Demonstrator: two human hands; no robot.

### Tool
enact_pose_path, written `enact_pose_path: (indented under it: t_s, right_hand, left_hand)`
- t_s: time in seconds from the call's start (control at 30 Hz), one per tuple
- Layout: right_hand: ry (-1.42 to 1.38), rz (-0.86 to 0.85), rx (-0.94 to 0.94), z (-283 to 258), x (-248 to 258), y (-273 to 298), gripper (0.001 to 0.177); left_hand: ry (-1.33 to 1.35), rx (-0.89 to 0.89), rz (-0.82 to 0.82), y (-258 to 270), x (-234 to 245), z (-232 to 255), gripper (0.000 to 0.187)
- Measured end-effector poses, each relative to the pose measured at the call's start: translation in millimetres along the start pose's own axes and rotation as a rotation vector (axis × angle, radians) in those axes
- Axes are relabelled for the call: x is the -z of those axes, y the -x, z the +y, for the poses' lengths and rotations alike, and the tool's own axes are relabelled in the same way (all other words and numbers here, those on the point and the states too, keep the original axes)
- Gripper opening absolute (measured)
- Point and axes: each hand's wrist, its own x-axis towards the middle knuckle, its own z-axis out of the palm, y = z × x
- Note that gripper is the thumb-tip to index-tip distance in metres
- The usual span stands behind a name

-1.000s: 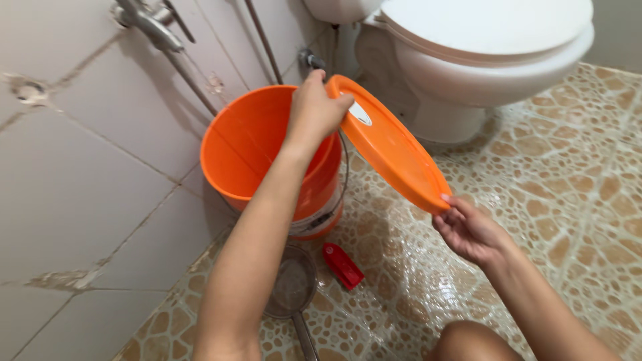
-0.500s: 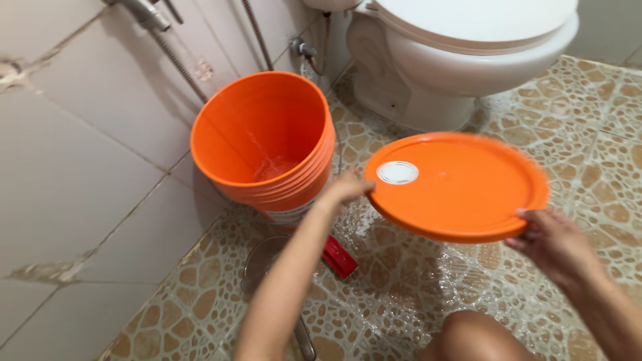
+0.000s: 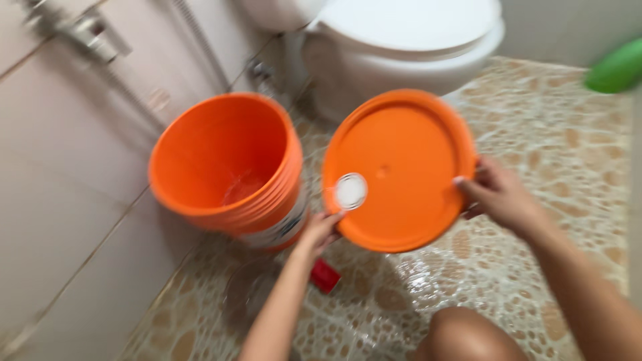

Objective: The person scrubs the bathroom floor using a red scrubbing brush and water from a metal scoop. They move around the toilet and sink, cleaning the tiled floor and rinsing the brush periodically.

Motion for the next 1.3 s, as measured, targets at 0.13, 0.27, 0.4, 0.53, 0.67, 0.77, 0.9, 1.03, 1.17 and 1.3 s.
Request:
enact_pose_path:
  t_s: [0.13, 0.27, 0.4, 0.53, 0.67, 0.77, 0.9, 1.03, 1.17, 1.3]
  right_hand:
    - [-0.111, -0.027, -0.236, 68, -1, -28, 0.044]
    - [0.206, 0.019, -0.368, 118, -18, -34, 0.062]
    - [0.152, 0.088, -0.162, 123, -37, -36, 0.061]
    - [-0.16, 0.028, -0.011, 90, -51, -47, 0.042]
    - [-0.348, 0.018, 0.018, 35, -48, -53, 0.037]
    - [-0.393, 0.037, -0.024, -10, -29, -53, 0.035]
    - [-0.412, 0.081, -0.042, -66, 11, -52, 0.033]
    - [-0.399, 0.12, 0.026, -121, 63, -38, 0.033]
    - [-0.293, 0.197, -0.012, -185, 122, -11, 0.03]
    - [-0.165, 0.295, -0.066, -260, 199, 17, 0.031]
  left_hand:
    - [0.142, -0.214, 0.104, 24, -17, 36, 0.035]
    - [-0.052, -0.324, 0.254, 31, -53, 69, 0.034]
    - [-0.461, -0.509, 0.298, 32, -93, 85, 0.034]
    - [-0.81, -0.481, 0.398, 34, -134, 98, 0.037]
    - [-0.886, -0.617, 0.334, 47, -171, 128, 0.035]
    - [-0.967, -0.568, 0.346, 59, -204, 159, 0.038]
    - [-1.025, -0.564, 0.332, 84, -251, 205, 0.038]
    - [-1.085, -0.463, 0.309, 112, -313, 256, 0.039]
    - [-1.21, -0.389, 0.267, 139, -373, 304, 0.04]
    - [-1.281, -0.344, 0.221, 165, -438, 351, 0.038]
